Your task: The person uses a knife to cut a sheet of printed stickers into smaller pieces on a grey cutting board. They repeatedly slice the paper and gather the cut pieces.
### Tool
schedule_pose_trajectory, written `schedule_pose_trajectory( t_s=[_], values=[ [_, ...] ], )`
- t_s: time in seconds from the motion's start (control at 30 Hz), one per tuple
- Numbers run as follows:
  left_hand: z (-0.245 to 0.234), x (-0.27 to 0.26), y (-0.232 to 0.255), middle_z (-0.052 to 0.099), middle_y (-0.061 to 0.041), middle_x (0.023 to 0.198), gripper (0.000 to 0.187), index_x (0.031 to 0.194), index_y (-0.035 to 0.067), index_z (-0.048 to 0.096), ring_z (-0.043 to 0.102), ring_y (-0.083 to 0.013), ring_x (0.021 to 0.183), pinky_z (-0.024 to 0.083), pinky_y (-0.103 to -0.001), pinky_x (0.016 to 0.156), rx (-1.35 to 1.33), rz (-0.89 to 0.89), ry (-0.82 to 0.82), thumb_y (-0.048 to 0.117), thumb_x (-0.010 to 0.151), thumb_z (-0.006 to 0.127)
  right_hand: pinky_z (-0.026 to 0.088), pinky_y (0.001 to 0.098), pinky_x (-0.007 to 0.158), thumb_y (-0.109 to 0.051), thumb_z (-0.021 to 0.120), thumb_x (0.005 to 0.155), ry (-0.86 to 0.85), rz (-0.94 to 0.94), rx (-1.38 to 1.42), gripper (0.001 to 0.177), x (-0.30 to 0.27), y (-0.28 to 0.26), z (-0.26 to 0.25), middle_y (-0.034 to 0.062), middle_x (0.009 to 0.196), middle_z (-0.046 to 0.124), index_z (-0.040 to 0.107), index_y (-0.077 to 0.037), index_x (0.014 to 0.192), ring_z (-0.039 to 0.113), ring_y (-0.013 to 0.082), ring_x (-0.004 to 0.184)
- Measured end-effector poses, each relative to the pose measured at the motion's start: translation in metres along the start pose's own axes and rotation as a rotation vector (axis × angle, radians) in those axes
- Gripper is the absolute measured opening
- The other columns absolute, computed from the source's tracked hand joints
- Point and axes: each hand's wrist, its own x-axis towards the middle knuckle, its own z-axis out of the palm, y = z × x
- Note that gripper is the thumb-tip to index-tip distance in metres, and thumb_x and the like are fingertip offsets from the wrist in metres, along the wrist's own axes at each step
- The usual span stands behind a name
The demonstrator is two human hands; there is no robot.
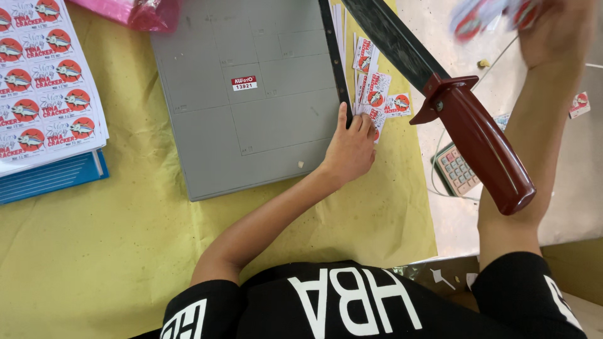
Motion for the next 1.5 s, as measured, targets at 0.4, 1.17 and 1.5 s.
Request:
schedule_pose_trajectory(
  t_s=[0.4,1.17,1.5],
  values=[
    [-0.003,0.006,-0.009,0.01,-0.027,0.17,0.09,0.163,0.0,-0.005,0.016,-0.0354,0.16,0.027,-0.042,0.126,-1.706,-0.293,0.318,-0.002,0.096,0.054,0.052,0.0302,0.069,-0.002,0.068,0.102,-0.058,0.256,-0.244,0.014,-0.066,0.171,0.008,0.0144,0.097,0.068,0.058,-0.003,0.112,0.064,0.0183,0.077],
    [0.022,0.15,-0.066,0.064,-0.012,0.128,0.073,0.131,0.005,0.058,0.057,-0.0313,0.125,0.043,-0.061,0.1,-0.192,-0.022,-0.385,0.025,0.065,0.083,0.049,0.034,0.067,-0.011,0.073,0.092,-0.003,0.109,-0.368,0.031,-0.107,0.158,0.029,0.0158,0.095,0.069,0.063,-0.003,0.12,0.062,0.0199,0.077],
    [0.002,0.153,-0.061,0.056,-0.01,0.147,0.085,0.135,0.005,0.064,0.042,-0.0281,0.144,0.034,-0.058,0.115,0.024,0.045,-0.571,0.04,0.063,0.093,0.048,0.0356,0.067,-0.015,0.075,0.087,-0.022,0.1,-0.441,0.04,-0.122,0.148,0.023,0.0164,0.094,0.069,0.066,-0.004,0.124,0.061,0.0206,0.077]
  ],
)
